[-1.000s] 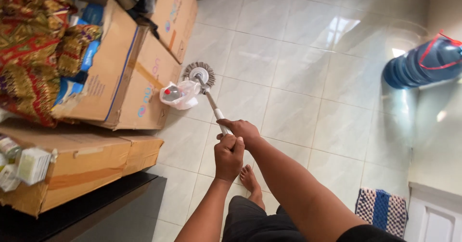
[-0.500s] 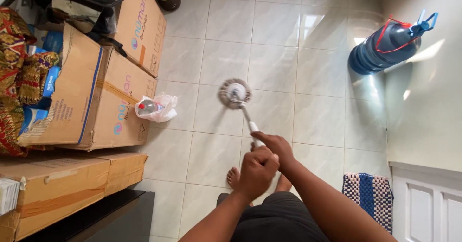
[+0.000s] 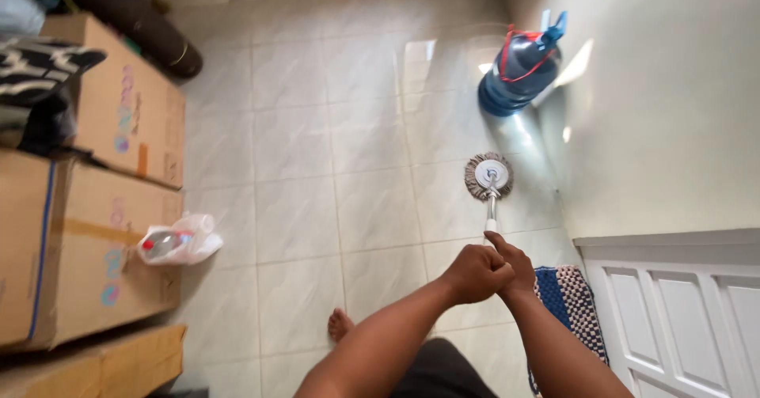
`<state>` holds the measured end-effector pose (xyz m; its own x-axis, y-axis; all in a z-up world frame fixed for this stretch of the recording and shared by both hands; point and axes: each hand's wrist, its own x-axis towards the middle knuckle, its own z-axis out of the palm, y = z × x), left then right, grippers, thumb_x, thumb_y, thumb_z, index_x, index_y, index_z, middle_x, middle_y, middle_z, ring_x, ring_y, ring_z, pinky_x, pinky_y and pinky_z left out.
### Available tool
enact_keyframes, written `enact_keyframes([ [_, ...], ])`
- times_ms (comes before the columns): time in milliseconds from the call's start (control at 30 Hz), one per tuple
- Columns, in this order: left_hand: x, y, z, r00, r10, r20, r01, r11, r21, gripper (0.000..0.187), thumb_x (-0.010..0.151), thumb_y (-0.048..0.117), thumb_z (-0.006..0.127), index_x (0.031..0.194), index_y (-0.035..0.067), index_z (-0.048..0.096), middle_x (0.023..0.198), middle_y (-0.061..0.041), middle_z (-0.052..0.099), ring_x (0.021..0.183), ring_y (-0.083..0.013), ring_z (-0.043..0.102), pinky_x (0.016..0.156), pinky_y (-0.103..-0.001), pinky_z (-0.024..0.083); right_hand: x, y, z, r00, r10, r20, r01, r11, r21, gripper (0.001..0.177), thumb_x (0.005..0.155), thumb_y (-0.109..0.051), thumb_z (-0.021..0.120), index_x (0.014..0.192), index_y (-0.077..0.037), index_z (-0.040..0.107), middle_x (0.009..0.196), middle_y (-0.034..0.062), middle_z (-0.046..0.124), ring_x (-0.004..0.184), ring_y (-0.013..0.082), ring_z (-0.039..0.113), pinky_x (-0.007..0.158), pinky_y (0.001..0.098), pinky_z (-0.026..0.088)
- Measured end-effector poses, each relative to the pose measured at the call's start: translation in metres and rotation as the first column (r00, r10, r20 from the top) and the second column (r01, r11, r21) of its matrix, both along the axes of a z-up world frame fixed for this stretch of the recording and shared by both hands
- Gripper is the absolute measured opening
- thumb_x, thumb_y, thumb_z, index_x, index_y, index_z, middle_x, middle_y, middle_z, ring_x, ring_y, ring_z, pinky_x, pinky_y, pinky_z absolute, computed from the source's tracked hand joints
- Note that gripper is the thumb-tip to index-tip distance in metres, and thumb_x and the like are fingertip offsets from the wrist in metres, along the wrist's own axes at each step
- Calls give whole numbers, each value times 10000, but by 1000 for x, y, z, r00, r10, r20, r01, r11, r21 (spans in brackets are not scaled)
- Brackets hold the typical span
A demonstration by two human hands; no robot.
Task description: The person rinses a mop in a spinner bucket and then mops the tiled floor of the room by hand.
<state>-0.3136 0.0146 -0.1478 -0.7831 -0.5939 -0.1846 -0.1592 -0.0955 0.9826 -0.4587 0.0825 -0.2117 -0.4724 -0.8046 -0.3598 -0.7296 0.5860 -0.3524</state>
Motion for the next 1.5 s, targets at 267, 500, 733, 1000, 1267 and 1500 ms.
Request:
enact_keyframes([
  [267, -140, 11, -8, 968, -229, 102, 232, 972, -17, 355, 842, 280, 638, 638, -9, 668, 596, -159, 653, 515, -206, 601, 561, -385, 517, -130, 47, -34, 950, -300, 86, 300, 954, 12, 437, 1009, -363, 498, 1441, -395, 561, 1270, 86, 720, 1153, 268, 688, 1009, 385, 499],
  [500, -152, 32, 5, 973, -212, 90, 224, 962, -158, 369, 840, 276, 618, 604, -5, 653, 561, -146, 614, 486, -249, 574, 569, -394, 502, -144, 50, 3, 998, -54, -19, 55, 997, 46, 505, 938, -276, 549, 1443, -267, 540, 1258, 121, 711, 1140, 332, 675, 969, 424, 523],
  [733, -22, 35, 20, 989, 147, 9, -147, 989, 34, 369, 884, 227, 602, 603, -13, 624, 492, -76, 551, 457, -123, 475, 465, -338, 386, -26, 30, 1, 989, 147, 15, -144, 982, -120, 547, 840, -310, 679, 1353, -149, 583, 1072, 212, 742, 1037, 398, 704, 891, 474, 561],
  [1000, 178, 46, 71, 914, 396, 89, -399, 917, 24, 377, 865, 165, 657, 562, -39, 563, 566, -77, 540, 537, -143, 463, 542, -367, 402, 175, 4, 47, 923, 318, 218, -281, 942, -184, 556, 813, -237, 684, 1336, -70, 595, 980, 189, 757, 936, 364, 739, 804, 464, 585],
  [1267, 329, 60, 119, 782, 600, 168, -592, 799, -100, 409, 872, 179, 670, 550, -27, 527, 561, -88, 559, 547, -178, 509, 525, -387, 422, 340, -25, 82, 710, 574, 406, -547, 814, -194, 678, 749, -222, 712, 1374, -28, 532, 931, 178, 770, 916, 344, 750, 799, 442, 579],
  [1500, 423, 59, 114, 577, 799, 173, -758, 602, -252, 405, 872, 140, 677, 543, -25, 506, 495, -100, 503, 475, -188, 474, 484, -385, 401, 460, -60, 72, 580, 706, 406, -705, 685, -184, 627, 783, -238, 715, 1368, -88, 549, 1043, 165, 755, 995, 352, 716, 830, 453, 559],
])
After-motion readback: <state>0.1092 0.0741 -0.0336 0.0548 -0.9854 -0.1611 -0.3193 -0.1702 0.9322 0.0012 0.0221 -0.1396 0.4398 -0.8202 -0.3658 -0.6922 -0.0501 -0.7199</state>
